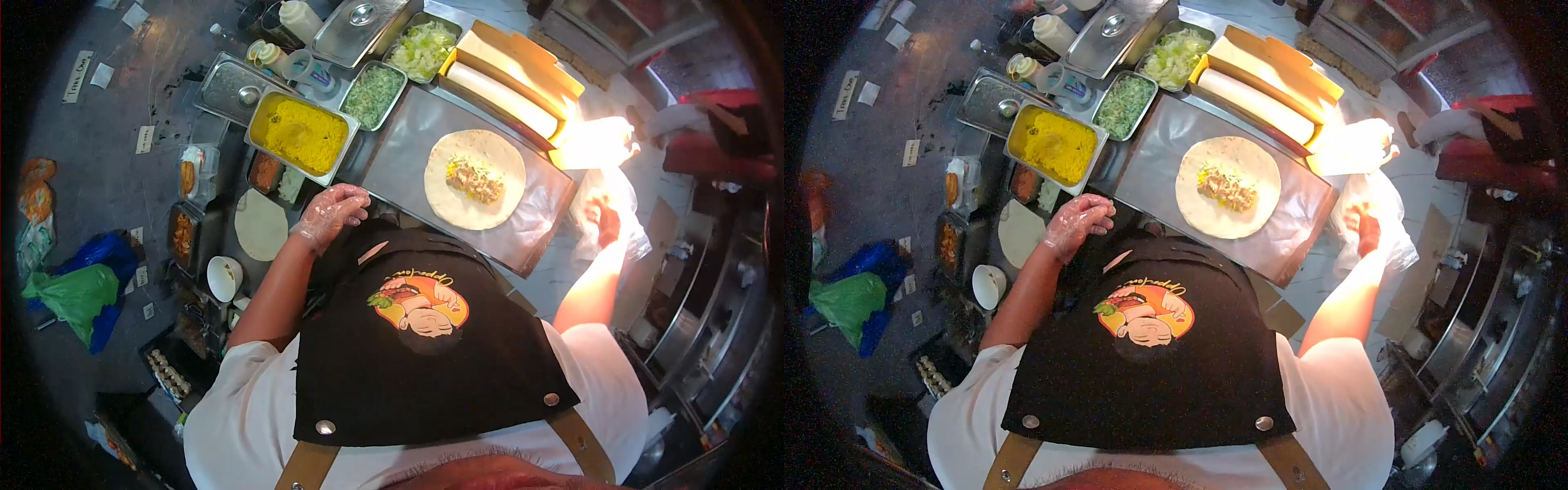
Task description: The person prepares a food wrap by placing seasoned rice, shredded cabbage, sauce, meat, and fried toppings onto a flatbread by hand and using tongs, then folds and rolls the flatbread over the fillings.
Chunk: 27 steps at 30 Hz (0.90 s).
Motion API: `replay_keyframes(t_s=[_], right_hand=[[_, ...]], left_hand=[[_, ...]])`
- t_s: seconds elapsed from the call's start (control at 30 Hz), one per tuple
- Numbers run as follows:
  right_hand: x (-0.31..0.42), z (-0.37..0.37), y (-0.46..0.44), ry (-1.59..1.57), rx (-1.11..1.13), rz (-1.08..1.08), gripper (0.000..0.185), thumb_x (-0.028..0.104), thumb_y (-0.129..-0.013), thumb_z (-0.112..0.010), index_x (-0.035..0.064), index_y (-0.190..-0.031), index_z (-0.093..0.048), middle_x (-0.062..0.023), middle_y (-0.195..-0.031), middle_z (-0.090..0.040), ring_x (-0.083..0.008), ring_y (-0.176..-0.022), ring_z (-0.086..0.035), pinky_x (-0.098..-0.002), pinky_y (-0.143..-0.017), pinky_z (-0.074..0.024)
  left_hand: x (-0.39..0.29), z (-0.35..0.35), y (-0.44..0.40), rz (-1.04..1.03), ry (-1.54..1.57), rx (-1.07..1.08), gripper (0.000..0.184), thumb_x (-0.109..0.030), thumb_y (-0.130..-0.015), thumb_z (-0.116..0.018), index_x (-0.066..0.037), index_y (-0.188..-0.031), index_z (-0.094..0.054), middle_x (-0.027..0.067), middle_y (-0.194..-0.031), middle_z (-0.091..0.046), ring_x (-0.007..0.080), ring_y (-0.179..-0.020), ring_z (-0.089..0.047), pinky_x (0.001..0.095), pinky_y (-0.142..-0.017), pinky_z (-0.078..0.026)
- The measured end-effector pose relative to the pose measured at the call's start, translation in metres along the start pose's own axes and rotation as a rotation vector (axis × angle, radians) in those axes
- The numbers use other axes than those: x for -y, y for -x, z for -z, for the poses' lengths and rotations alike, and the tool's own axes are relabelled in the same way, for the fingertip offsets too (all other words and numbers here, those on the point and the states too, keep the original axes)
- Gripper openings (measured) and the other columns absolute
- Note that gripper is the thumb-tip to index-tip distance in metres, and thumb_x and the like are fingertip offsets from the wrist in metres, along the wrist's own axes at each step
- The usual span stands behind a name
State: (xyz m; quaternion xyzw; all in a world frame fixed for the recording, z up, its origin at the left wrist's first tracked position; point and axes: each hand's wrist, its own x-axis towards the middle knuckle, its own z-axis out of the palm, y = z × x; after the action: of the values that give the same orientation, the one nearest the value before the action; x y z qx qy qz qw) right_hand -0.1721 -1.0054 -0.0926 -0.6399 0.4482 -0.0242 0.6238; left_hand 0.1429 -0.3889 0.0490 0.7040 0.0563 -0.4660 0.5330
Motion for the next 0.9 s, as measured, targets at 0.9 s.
replay_keyframes(t_s=[0.9], right_hand=[[0.292, -0.543, -0.275, 1.51, 0.343, 0.188, 0.075, 0.058, -0.087, -0.082, 0.0053, -0.14, -0.073, -0.0202, -0.139, -0.075, -0.0368, -0.128, -0.071, -0.0447, -0.106, -0.0575]], left_hand=[[-0.018, 0.229, 0.012, -0.106, 0.298, 0.04, 0.019, -0.016, -0.108, -0.067, 0.0, -0.119, -0.07, 0.0124, -0.115, -0.074, 0.0211, -0.096, -0.073, 0.0375, -0.091, -0.058]])
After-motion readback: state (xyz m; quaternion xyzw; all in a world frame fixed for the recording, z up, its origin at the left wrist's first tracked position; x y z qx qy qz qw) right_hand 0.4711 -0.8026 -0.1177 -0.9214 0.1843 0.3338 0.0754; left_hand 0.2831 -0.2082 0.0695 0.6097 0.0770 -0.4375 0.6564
